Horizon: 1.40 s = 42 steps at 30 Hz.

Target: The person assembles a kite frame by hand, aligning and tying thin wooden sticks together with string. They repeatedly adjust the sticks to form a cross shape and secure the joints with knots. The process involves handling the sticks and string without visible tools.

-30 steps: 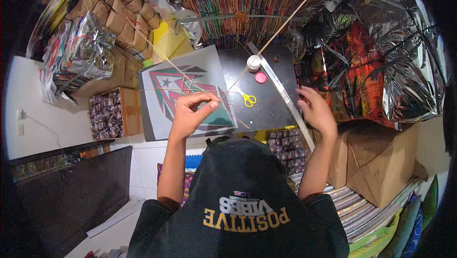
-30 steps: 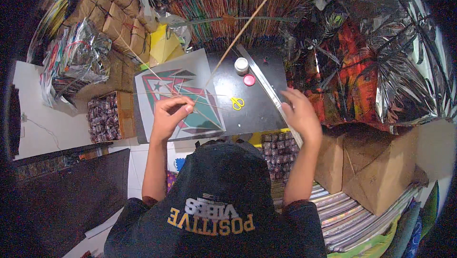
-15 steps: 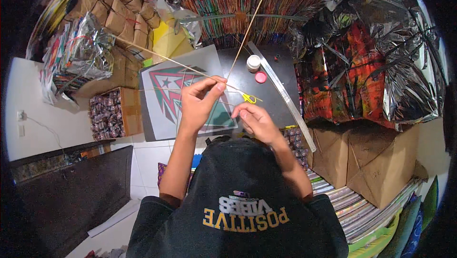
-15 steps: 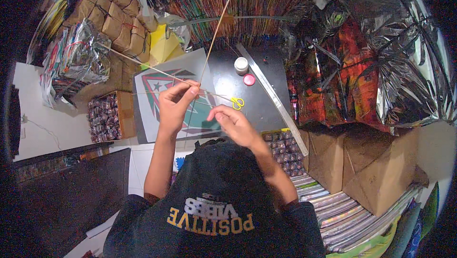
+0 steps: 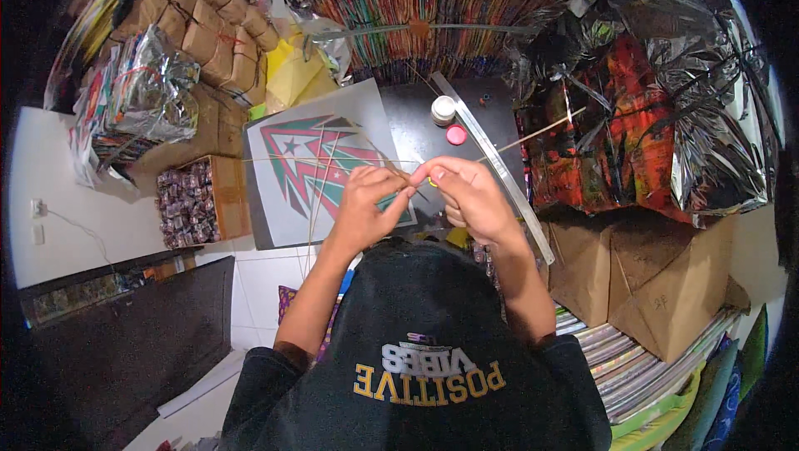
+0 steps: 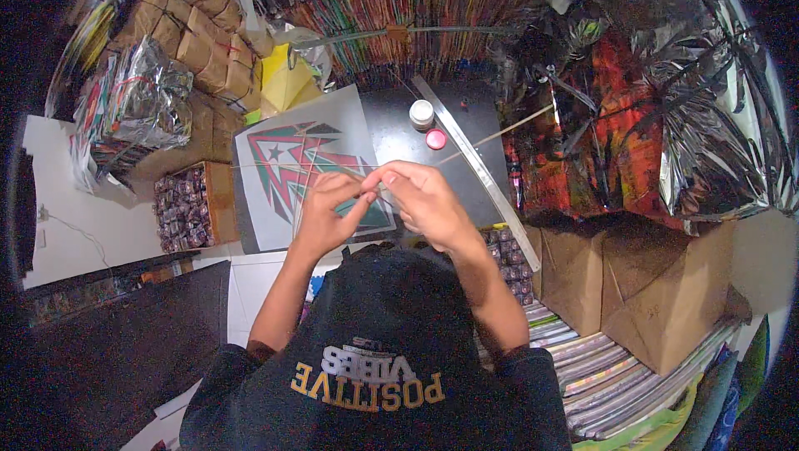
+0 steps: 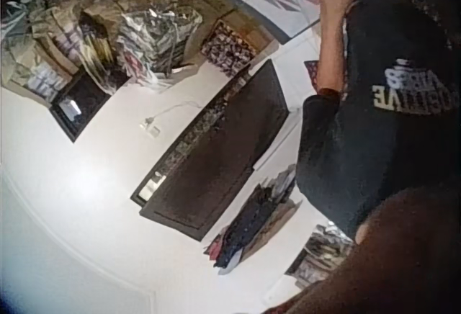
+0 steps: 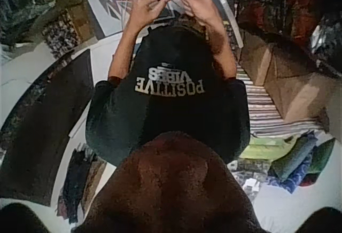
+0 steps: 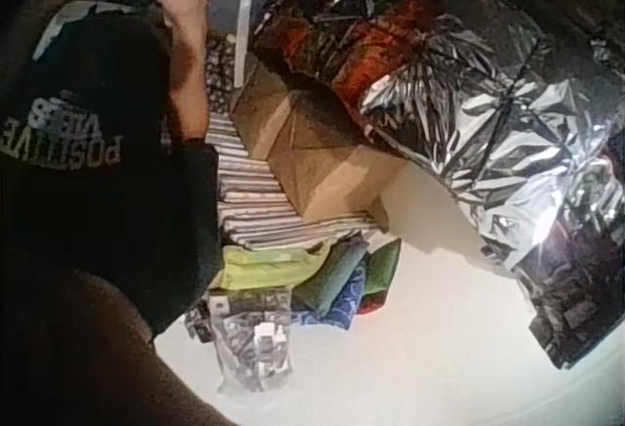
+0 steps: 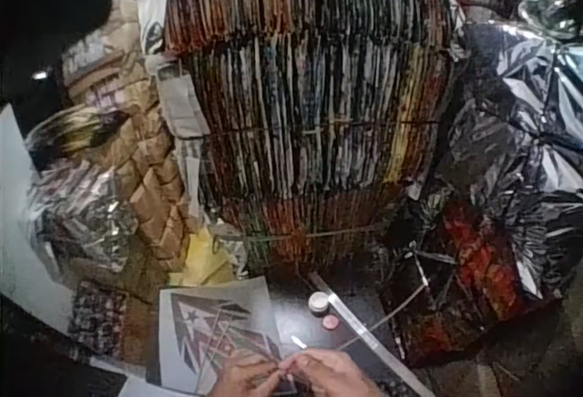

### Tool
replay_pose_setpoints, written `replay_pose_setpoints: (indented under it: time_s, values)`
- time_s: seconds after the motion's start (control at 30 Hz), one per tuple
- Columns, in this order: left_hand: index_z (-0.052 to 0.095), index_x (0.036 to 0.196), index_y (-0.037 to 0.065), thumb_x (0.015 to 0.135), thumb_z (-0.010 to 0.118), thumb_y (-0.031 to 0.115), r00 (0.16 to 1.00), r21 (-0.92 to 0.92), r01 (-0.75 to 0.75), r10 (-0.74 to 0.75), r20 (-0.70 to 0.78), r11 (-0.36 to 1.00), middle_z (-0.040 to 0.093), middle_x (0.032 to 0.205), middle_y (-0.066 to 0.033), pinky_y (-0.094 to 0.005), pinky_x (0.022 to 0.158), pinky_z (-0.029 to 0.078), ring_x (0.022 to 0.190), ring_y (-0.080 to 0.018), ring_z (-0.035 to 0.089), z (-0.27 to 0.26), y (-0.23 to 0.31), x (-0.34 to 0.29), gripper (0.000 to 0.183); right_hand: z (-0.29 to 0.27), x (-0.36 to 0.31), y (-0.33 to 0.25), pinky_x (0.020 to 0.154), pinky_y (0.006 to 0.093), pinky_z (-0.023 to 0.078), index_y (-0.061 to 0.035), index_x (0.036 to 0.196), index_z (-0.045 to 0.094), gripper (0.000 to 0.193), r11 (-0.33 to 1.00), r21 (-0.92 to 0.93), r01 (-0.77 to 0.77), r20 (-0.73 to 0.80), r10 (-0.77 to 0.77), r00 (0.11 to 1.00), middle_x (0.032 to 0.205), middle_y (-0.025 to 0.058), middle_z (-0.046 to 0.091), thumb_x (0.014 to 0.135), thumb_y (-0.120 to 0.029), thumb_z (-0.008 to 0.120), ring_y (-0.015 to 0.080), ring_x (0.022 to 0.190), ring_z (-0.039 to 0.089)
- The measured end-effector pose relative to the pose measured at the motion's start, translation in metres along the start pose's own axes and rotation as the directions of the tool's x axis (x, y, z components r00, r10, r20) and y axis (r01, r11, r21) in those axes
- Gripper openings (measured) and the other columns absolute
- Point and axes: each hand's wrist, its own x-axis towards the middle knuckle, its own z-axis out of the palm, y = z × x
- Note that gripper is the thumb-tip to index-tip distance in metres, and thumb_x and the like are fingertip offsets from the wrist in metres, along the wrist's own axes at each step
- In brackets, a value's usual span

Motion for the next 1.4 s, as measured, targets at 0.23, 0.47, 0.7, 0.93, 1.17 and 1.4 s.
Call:
replay_pose_setpoints:
  time_s: [0.23, 0.47, 0.7, 0.93, 1.17, 1.4]
  values:
    - [0.07, 0.081, 0.004, 0.071, 0.074, 0.008, 0.998, 0.043, 0.06, -0.061, 0.012, 0.997, 0.069, 0.085, -0.0068, -0.037, 0.086, 0.046, 0.085, -0.0241, 0.065, -0.02, -0.012, -0.006, 0.012, -0.018, -0.007, -0.011, 0.062, 0.0213, 0.042, -0.0003, 0.106, 0.067, 0.025, 0.915, -0.366, 0.172, -0.031, -0.197, 0.98, 0.076, -0.0034, 0.061, 0.103, -0.023, 0.055, 0.0037, 0.069, 0.053]
    - [0.07, 0.077, 0.002, 0.067, 0.072, 0.006, 0.966, -0.073, 0.234, -0.224, 0.127, 0.969, 0.069, 0.081, -0.0072, -0.0351, 0.084, 0.048, 0.082, -0.0209, 0.065, -0.07, -0.038, -0.02, 0.011, -0.069, -0.074, -0.074, 0.069, 0.0209, 0.043, 0.0005, 0.095, 0.071, 0.017, 0.748, -0.664, 0.013, -0.3, -0.282, 0.911, 0.085, -0.0012, 0.068, 0.097, -0.013, 0.061, 0.0039, 0.078, 0.055]
    - [0.071, 0.085, -0.003, 0.081, 0.069, -0.001, 0.909, -0.508, 0.378, -0.413, 0.047, 0.774, 0.07, 0.087, -0.005, -0.0294, 0.085, 0.048, 0.088, -0.014, 0.062, -0.081, -0.046, -0.028, 0.004, -0.139, -0.067, -0.039, 0.063, 0.0234, 0.044, 0.0004, 0.095, 0.071, 0.015, 0.513, -0.856, -0.063, -0.328, -0.445, 0.833, 0.079, 0.0007, 0.068, 0.094, -0.011, 0.062, 0.0055, 0.07, 0.055]
    - [0.073, 0.096, -0.004, 0.088, 0.074, 0.006, 0.878, -0.698, 0.337, -0.479, -0.01, 0.632, 0.071, 0.094, -0.0053, -0.0255, 0.082, 0.049, 0.088, -0.0109, 0.063, -0.054, -0.025, -0.007, 0.013, -0.096, -0.012, 0.025, 0.113, 0.0359, 0.035, -0.0005, 0.133, 0.059, 0.041, 0.48, -0.872, 0.1, -0.1, -0.374, 0.922, 0.138, 0.0183, 0.059, 0.094, -0.014, 0.063, 0.0281, 0.134, 0.051]
    - [0.074, 0.096, -0.002, 0.089, 0.074, 0.008, 0.928, -0.741, 0.258, -0.372, 0.012, 0.62, 0.072, 0.098, -0.0067, -0.0263, 0.083, 0.05, 0.091, -0.0116, 0.065, -0.035, -0.003, 0.02, 0.013, -0.009, 0.045, 0.056, 0.102, 0.0348, 0.042, 0.0001, 0.142, 0.048, 0.046, 0.898, -0.028, 0.439, 0.06, -0.437, 0.898, 0.121, 0.0119, 0.064, 0.102, -0.02, 0.055, 0.0208, 0.117, 0.058]
    - [0.073, 0.096, -0.004, 0.09, 0.071, 0.006, 0.898, -0.892, 0.139, -0.434, -0.069, 0.431, 0.07, 0.1, -0.0069, -0.0275, 0.083, 0.048, 0.09, -0.0122, 0.061, -0.032, -0.006, 0.029, 0.011, 0.008, 0.042, 0.062, 0.051, 0.0209, 0.029, 0.0007, 0.113, 0.058, 0.02, 0.938, 0.173, 0.301, 0.027, -0.31, 0.95, 0.076, -0.0042, 0.047, 0.104, -0.016, 0.053, 0.0019, 0.055, 0.036]
